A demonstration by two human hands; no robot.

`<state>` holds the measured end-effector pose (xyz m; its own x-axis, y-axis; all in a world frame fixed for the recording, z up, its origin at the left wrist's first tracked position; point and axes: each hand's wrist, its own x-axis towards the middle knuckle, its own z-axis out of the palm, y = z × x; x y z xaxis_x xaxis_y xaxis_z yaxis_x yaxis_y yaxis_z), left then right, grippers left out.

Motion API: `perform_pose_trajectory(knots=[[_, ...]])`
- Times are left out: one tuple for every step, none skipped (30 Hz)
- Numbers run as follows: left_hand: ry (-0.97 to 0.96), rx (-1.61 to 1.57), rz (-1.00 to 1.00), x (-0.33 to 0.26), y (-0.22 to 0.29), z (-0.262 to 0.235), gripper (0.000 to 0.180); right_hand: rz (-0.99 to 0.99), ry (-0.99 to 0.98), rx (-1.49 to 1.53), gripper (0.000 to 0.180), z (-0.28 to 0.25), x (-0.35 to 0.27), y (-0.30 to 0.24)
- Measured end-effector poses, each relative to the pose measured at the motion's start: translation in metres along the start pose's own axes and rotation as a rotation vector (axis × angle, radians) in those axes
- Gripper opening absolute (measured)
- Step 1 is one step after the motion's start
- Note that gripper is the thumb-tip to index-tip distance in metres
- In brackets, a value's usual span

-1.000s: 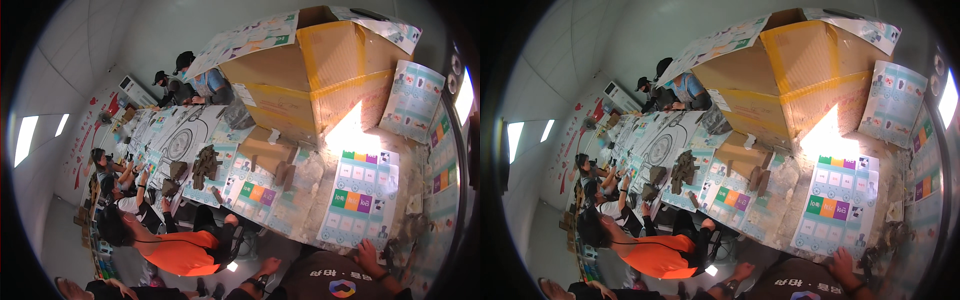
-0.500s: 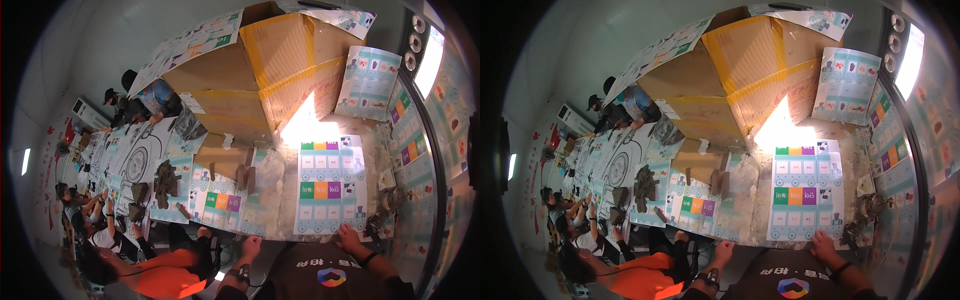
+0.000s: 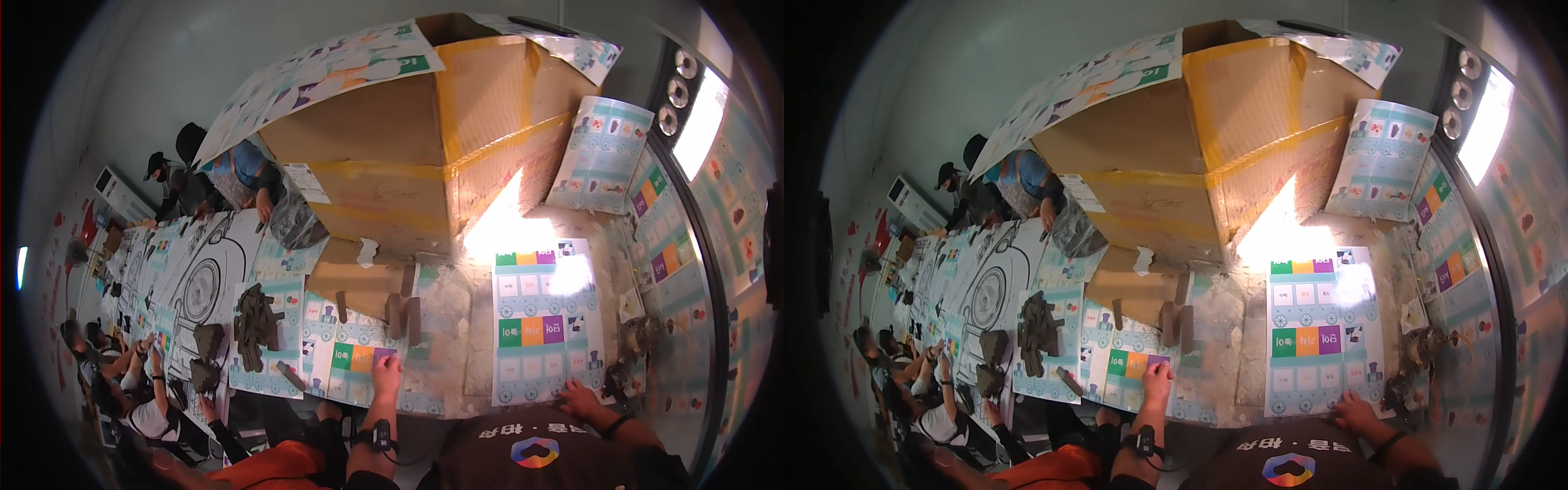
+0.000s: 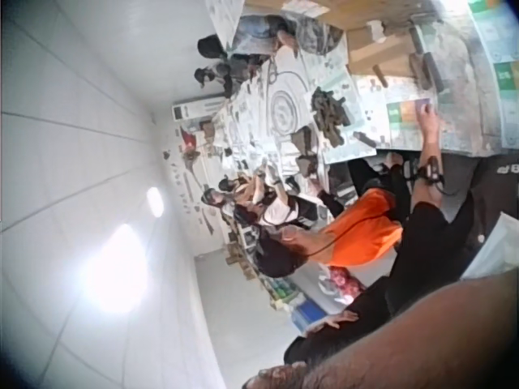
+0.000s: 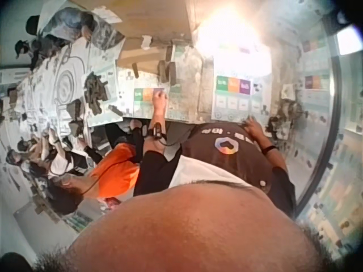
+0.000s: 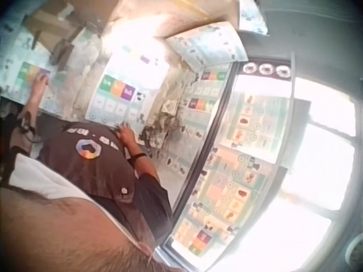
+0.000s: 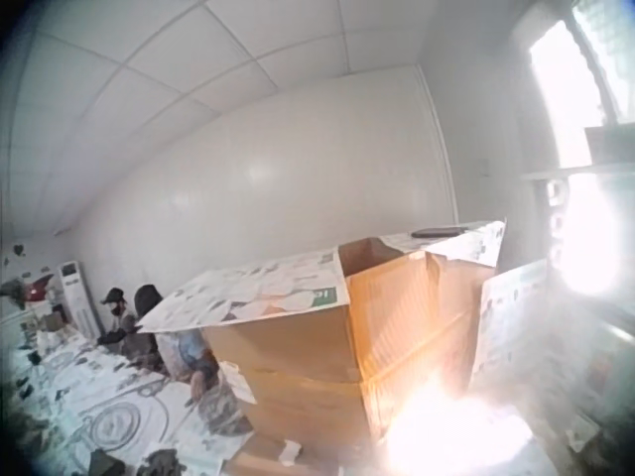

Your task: The recorder is using a small tool and a spray bottle to treat or clean several brown shoe upper components on a table.

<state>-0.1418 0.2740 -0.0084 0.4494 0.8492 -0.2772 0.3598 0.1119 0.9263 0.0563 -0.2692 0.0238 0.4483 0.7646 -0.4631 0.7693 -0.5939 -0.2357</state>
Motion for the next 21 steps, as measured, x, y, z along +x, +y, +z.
perform_pose_trajectory(knots=[[0.001,-0.004,-0.029,0.004,0.005,0.001,0.025,0.016,-0.010,0.008,0.050,-0.004,-0.001,-0.003],[0.004,-0.007,-0.057,0.007,0.007,0.000,0.024,0.008,-0.020,0.007,0.050,-0.004,0.000,-0.001],[0.021,-0.004,-0.062,0.006,0.007,-0.002,0.024,0.018,-0.010,0.029,0.051,-0.003,0.001,0.001],[0.031,0.005,-0.098,0.009,0.000,-0.004,0.024,0.017,-0.002,0.054,0.051,0.001,0.007,0.001],[0.045,0.014,-0.133,0.012,-0.007,-0.004,0.025,0.033,-0.041,0.065,0.053,0.002,0.005,0.006],[0.036,0.060,-0.077,0.020,-0.026,-0.005,0.026,0.027,-0.072,0.076,0.055,0.003,0.009,0.008],[0.027,0.112,-0.026,0.022,-0.034,-0.001,0.027,0.049,-0.042,0.083,0.051,0.003,0.009,0.005],[-0.002,0.189,0.064,0.022,-0.042,0.001,0.029,0.067,-0.012,0.091,0.048,0.002,0.007,0.004],[0.126,0.265,0.101,0.026,-0.081,-0.014,0.036,0.004,0.007,0.097,0.048,-0.003,0.017,0.002],[0.086,0.253,0.028,0.023,-0.065,0.010,0.035,0.050,0.028,0.111,0.048,0.008,0.007,0.011],[0.042,0.242,-0.045,0.017,-0.038,0.030,0.035,0.050,0.031,0.116,0.048,0.036,-0.002,0.030],[0.079,0.243,-0.043,0.015,-0.034,0.028,0.035,-0.016,0.062,0.040,0.050,0.063,-0.005,0.055],[0.097,0.209,-0.046,0.008,-0.042,0.023,0.035,-0.089,0.095,-0.041,0.054,0.072,0.005,0.072],[0.088,0.180,-0.048,0.008,-0.042,0.023,0.036,-0.106,0.096,-0.041,0.054,0.067,0.013,0.073],[0.078,0.160,-0.057,0.004,-0.040,0.019,0.036,-0.062,0.047,0.045,0.051,0.066,0.015,0.075],[0.082,0.161,-0.057,0.004,-0.036,0.019,0.036,-0.004,-0.001,0.136,0.048,0.056,0.013,0.066],[0.058,0.164,-0.062,0.004,-0.033,0.019,0.035,-0.005,0.037,0.211,0.043,0.043,0.011,0.059],[0.051,0.167,-0.073,0.000,-0.031,0.013,0.035,-0.021,0.030,0.208,0.043,0.017,0.015,0.043],[0.056,0.167,-0.075,-0.002,-0.027,0.011,0.035,0.040,-0.028,0.218,0.043,-0.008,0.017,0.027],[0.056,0.161,-0.108,-0.004,-0.023,0.010,0.035,0.106,-0.083,0.228,0.043,-0.020,0.019,0.020],[0.056,0.157,-0.140,-0.004,-0.022,0.009,0.034,0.104,-0.083,0.228,0.043,-0.019,0.021,0.020]])
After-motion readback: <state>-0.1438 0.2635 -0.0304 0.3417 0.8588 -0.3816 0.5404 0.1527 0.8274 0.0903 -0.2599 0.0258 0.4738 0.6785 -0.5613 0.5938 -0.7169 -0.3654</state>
